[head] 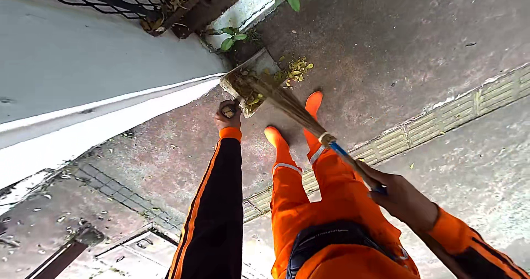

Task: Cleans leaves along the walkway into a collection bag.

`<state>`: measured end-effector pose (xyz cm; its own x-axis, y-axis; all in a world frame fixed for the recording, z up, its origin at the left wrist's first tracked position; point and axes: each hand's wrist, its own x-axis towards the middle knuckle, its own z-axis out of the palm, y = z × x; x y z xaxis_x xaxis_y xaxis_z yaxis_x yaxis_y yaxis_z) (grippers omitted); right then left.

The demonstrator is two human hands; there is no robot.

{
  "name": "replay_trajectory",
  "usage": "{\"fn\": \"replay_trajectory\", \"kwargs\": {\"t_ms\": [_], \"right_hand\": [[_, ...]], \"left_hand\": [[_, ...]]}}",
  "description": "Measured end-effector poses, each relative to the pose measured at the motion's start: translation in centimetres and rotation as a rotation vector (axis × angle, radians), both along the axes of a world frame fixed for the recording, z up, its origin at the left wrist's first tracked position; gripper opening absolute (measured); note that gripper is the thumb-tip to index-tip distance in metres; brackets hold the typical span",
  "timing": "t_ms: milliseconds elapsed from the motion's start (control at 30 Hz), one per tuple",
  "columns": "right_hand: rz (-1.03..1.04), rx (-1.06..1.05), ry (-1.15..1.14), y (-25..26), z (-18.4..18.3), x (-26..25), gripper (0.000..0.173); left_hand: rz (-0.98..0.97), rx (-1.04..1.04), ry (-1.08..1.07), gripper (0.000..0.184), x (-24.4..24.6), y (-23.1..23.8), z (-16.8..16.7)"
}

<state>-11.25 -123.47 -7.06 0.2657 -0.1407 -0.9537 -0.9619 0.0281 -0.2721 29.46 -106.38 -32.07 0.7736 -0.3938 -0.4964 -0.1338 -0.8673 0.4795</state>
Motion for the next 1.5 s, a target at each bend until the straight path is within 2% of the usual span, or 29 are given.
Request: {"fn": "replay_trajectory", "kwargs": {"t_ms": [67,133,233,267,300,367,467,600,667,733,833,900,933,1000,1067,1167,1233,1300,1367,1433,1500], "right_hand": [[-0.137,-0.097,0.102,0.0,0.2,-2.1,0.081],[-0.209,-0.141,0.198,0.3,-3.4,-0.8,0.079],[-0.235,-0.036,0.244,3.2,-11.4,5.6,0.059],[-0.193,0.024,0.215,4.9,-13.1,8.0,0.057],[-0.125,0.075,0.177,6.6,-13.9,10.1,0.063],[0.006,0.145,0.104,9.8,-13.1,12.5,0.079],[0.055,0.165,0.006,11.4,-8.5,10.9,0.082],[-0.009,0.046,-0.023,8.2,-0.8,4.2,0.078],[-0.054,-0.089,0.033,5.5,0.9,2.8,0.078],[-0.033,-0.238,0.113,2.1,-1.1,3.8,0.075],[0.009,-0.397,0.226,-2.4,-10.0,8.6,0.077],[0.104,-0.359,0.238,-2.6,-15.0,12.2,0.076],[0.206,-0.308,0.223,-1.2,-16.3,13.5,0.077],[0.388,-0.21,0.179,3.2,-16.0,14.6,0.084],[0.447,-0.092,0.125,6.4,-12.0,13.2,0.086],[0.327,-0.082,0.001,6.1,-4.9,9.5,0.079],[0.249,-0.163,0.014,3.9,-2.7,8.7,0.076],[0.197,-0.281,0.081,0.9,-4.6,9.9,0.074],[0.162,-0.387,0.17,-1.7,-9.6,13.2,0.077],[0.211,-0.362,0.205,-2.2,-14.3,17.2,0.081],[0.391,-0.259,0.139,0.1,-15.8,19.3,0.083]], "left_hand": [[-0.066,0.002,0.023,0.037,0.7,1.3,0.2],[-0.146,0.011,0.038,0.039,1.1,2.5,-0.3],[-0.203,-0.001,0.037,0.038,0.7,3.7,-1.3],[-0.208,-0.01,0.022,0.037,0.6,3.8,-1.6],[-0.206,-0.011,0.012,0.036,0.4,3.9,-1.9],[-0.187,-0.01,0.012,0.036,0.3,4.4,-2.3],[-0.151,-0.036,0.012,0.038,0.7,5.9,-2.5],[-0.043,-0.05,0.025,0.035,1.0,7.9,-1.4],[0.032,-0.019,0.01,0.035,0.5,8.6,-0.9],[0.088,0.026,0.01,0.035,0.0,9.1,-0.6],[0.117,0.037,0.022,0.036,-0.4,9.5,-1.3],[0.128,0.047,0.024,0.036,-0.8,9.3,-1.6],[0.133,0.055,0.023,0.035,-0.8,9.1,-1.6],[0.14,0.044,0.007,0.034,-0.4,8.8,-1.7],[0.134,0.015,-0.001,0.034,-0.4,9.5,-1.7],[0.175,-0.02,-0.005,0.035,0.2,10.6,-1.0],[0.23,-0.013,-0.013,0.034,0.2,11.3,-0.2],[0.282,0.018,-0.039,0.033,-0.4,11.8,0.3],[0.334,0.05,-0.066,0.033,-1.0,11.4,0.3],[0.366,0.112,-0.058,0.034,-1.4,10.8,0.5],[0.368,0.143,-0.055,0.033,-1.4,10.6,0.3]]}}
